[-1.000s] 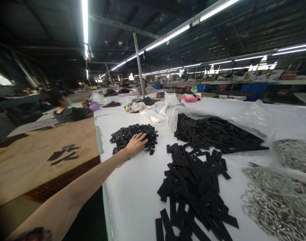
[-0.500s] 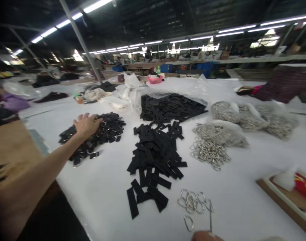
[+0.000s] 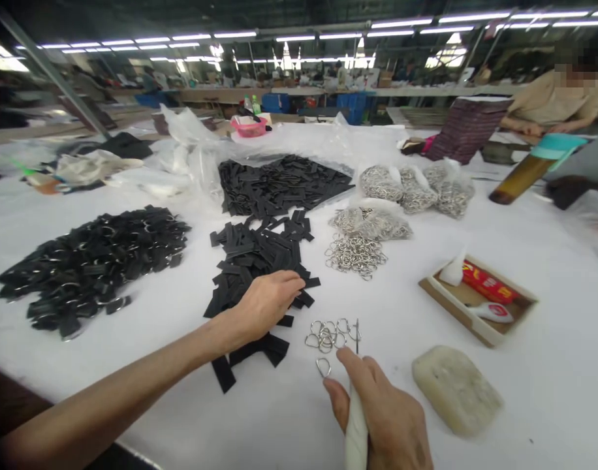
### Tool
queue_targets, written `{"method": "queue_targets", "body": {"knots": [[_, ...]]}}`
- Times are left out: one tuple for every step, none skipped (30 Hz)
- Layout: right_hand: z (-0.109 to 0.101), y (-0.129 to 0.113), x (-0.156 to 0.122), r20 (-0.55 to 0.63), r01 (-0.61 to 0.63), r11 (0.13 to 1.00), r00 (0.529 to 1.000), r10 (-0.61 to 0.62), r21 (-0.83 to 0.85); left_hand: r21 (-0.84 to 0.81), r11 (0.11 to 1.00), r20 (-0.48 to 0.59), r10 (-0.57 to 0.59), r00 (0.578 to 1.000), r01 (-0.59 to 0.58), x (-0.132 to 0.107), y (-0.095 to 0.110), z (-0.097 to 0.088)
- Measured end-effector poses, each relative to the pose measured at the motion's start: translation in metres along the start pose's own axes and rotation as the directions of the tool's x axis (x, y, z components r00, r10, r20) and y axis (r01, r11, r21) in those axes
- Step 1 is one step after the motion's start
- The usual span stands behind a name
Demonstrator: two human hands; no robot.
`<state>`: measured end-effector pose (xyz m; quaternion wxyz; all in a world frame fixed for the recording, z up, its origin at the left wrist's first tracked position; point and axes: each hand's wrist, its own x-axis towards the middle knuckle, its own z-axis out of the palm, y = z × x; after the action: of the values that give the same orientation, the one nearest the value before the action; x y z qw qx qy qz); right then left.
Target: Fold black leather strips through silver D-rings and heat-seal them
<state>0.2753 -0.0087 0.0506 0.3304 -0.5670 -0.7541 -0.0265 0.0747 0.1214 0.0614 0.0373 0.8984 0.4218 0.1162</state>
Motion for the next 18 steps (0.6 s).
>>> {"method": "queue_targets", "body": {"knots": [[-0.001,0.000,0.000,-0.019,-0.020,0.999,1.000,0.020,-0.031,0.029,1.000,0.021,0.006,1.000,-0.007,0.011,0.000,0.004],[-0.002,0.001,0.000,-0.039,-0.025,0.998,0.999,0.023,-0.057,0.060,0.998,0.043,0.008,0.999,-0.010,0.020,-0.001,0.007],[-0.003,0.003,-0.001,-0.058,-0.012,0.997,0.998,0.007,-0.075,0.093,0.996,0.068,0.005,0.998,-0.011,0.029,-0.003,0.010],[-0.004,0.004,-0.003,-0.070,-0.006,0.997,0.998,0.000,-0.083,0.121,0.993,0.091,0.003,0.996,-0.014,0.035,-0.005,0.012],[-0.005,0.006,-0.004,-0.070,-0.021,0.998,0.997,0.016,-0.063,0.146,0.989,0.114,0.001,0.993,-0.018,0.040,-0.006,0.013],[-0.006,0.008,-0.007,-0.054,-0.054,0.998,0.997,0.053,-0.017,0.167,0.986,0.138,0.003,0.990,-0.026,0.043,-0.006,0.014],[-0.006,0.009,-0.009,-0.026,-0.100,0.994,0.994,0.101,0.042,0.183,0.982,0.162,0.008,0.987,-0.038,0.044,-0.006,0.014],[-0.007,0.009,-0.010,0.006,-0.152,0.983,0.988,0.152,0.099,0.194,0.980,0.185,0.018,0.982,-0.055,0.044,-0.004,0.013],[-0.007,0.009,-0.012,0.044,-0.200,0.969,0.980,0.195,0.146,0.200,0.977,0.207,0.031,0.978,-0.074,0.044,-0.002,0.012],[-0.008,0.009,-0.012,0.081,-0.237,0.956,0.971,0.226,0.173,0.204,0.975,0.225,0.045,0.973,-0.092,0.043,0.001,0.012],[-0.009,0.008,-0.012,0.118,-0.259,0.949,0.963,0.241,0.181,0.205,0.973,0.239,0.056,0.970,-0.107,0.042,0.004,0.012],[-0.010,0.008,-0.011,0.152,-0.276,0.946,0.956,0.251,0.171,0.206,0.972,0.245,0.063,0.967,-0.116,0.041,0.007,0.013],[-0.011,0.008,-0.010,0.181,-0.292,0.944,0.948,0.263,0.156,0.206,0.971,0.245,0.065,0.967,-0.118,0.041,0.009,0.014],[-0.012,0.008,-0.010,0.203,-0.299,0.945,0.941,0.269,0.132,0.205,0.972,0.238,0.063,0.969,-0.114,0.040,0.011,0.016],[-0.012,0.009,-0.009,0.211,-0.290,0.951,0.941,0.264,0.102,0.201,0.974,0.227,0.058,0.972,-0.105,0.041,0.012,0.017],[-0.013,0.010,-0.009,0.209,-0.266,0.961,0.946,0.246,0.073,0.194,0.977,0.211,0.050,0.976,-0.092,0.041,0.012,0.019],[-0.013,0.012,-0.010,0.206,-0.230,0.972,0.954,0.216,0.049,0.182,0.980,0.191,0.039,0.981,-0.075,0.042,0.012,0.019],[-0.013,0.014,-0.011,0.208,-0.191,0.981,0.961,0.181,0.031,0.168,0.984,0.169,0.025,0.985,-0.054,0.042,0.011,0.018]]}}
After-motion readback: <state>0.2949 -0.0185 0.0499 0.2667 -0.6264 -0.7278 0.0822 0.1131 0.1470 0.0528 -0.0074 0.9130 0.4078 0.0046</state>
